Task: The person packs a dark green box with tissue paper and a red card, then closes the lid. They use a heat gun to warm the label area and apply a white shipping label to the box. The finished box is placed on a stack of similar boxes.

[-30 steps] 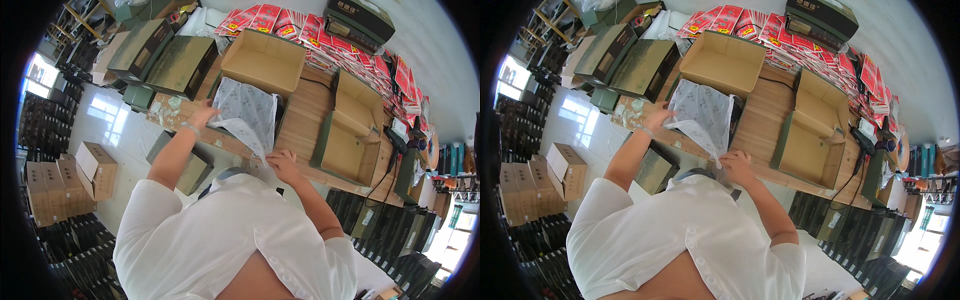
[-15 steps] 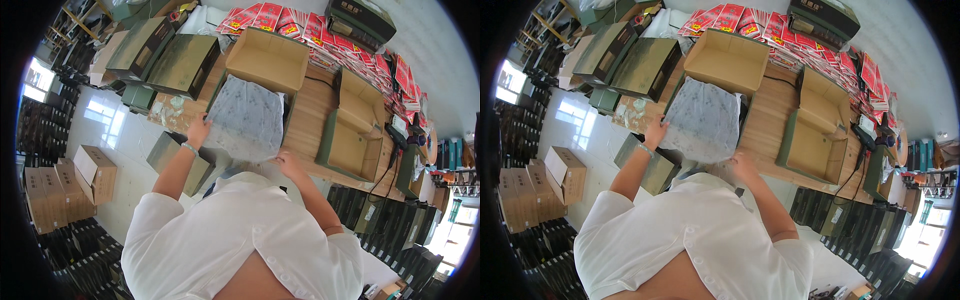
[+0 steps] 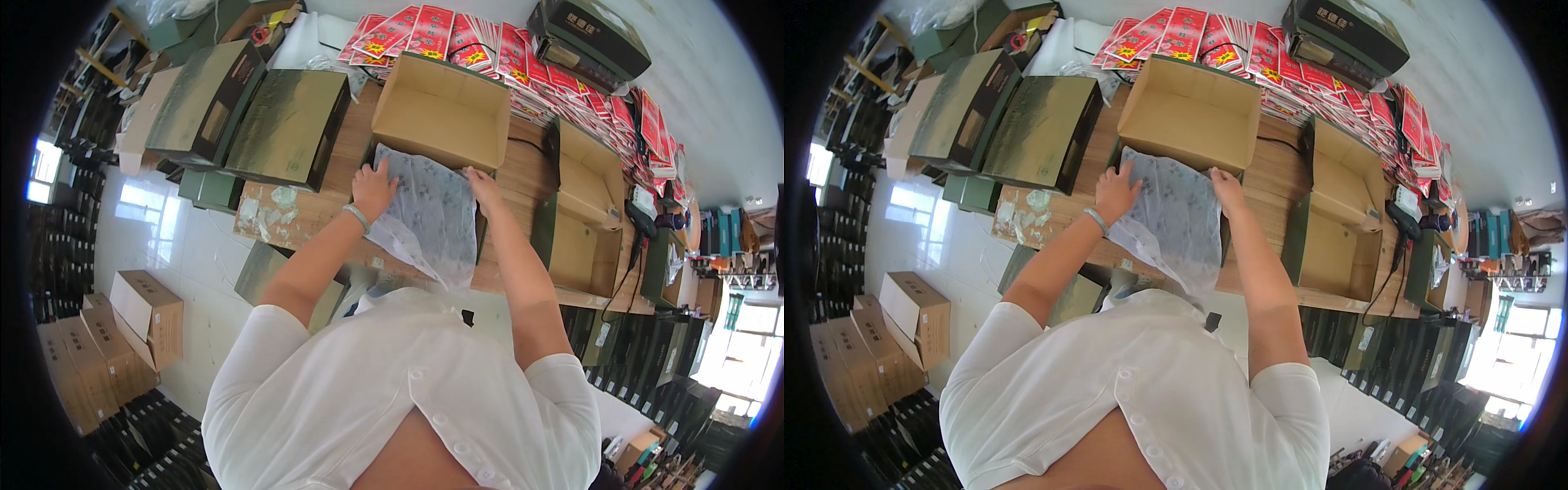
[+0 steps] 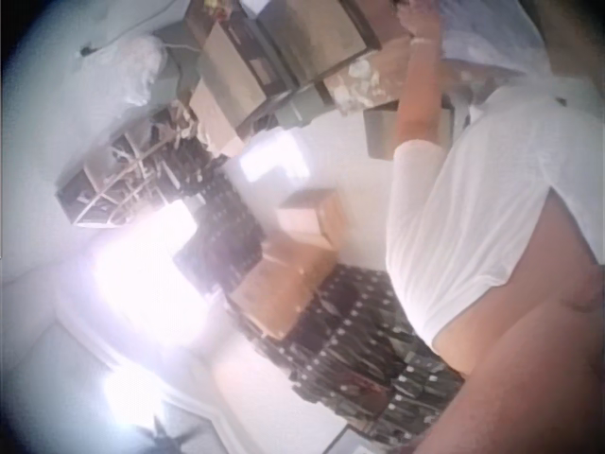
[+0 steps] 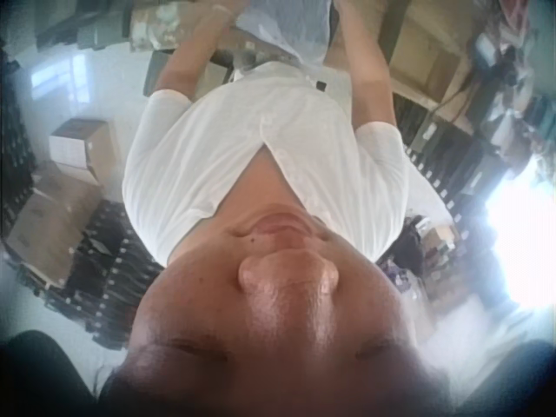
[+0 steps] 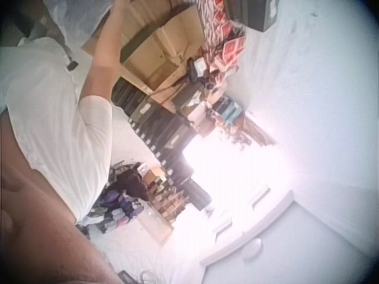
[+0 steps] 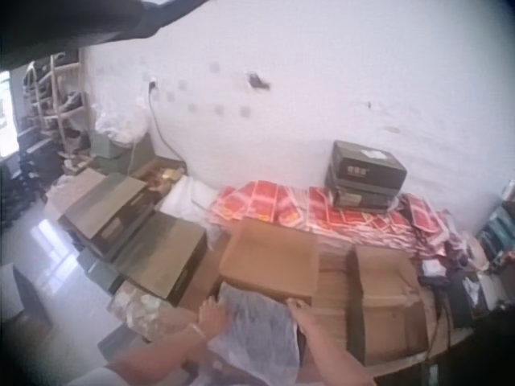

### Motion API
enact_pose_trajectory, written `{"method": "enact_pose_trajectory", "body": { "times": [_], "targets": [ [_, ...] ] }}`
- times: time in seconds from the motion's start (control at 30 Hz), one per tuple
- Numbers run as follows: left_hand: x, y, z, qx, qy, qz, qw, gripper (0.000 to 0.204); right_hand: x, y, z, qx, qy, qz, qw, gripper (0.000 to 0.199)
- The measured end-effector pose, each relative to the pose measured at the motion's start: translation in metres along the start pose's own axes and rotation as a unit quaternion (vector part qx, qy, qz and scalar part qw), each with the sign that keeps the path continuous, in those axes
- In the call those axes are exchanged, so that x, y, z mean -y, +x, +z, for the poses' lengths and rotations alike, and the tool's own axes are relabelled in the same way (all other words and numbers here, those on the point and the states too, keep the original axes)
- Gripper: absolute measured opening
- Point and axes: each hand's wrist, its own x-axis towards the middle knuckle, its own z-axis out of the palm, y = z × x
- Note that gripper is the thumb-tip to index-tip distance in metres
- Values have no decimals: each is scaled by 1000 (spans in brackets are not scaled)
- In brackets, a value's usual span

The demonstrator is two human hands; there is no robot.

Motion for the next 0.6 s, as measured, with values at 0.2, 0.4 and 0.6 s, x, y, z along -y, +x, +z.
{"method": "enact_pose_trajectory", "body": {
  "times": [0.2, 0.4, 0.6],
  "targets": [
    [32, 24, 39, 40, -250, -53, 966, 50, -9, 15, -3, -55, 138, 68, 987, 43],
    [39, -1, 12, -44, -248, 19, 968, 44, -42, 49, -35, -84, 293, 89, 948, 31],
    [44, -1, 12, 131, -58, 34, 989, 61, -16, 24, -17, -167, -73, -3, 983, 40]
  ]
}}
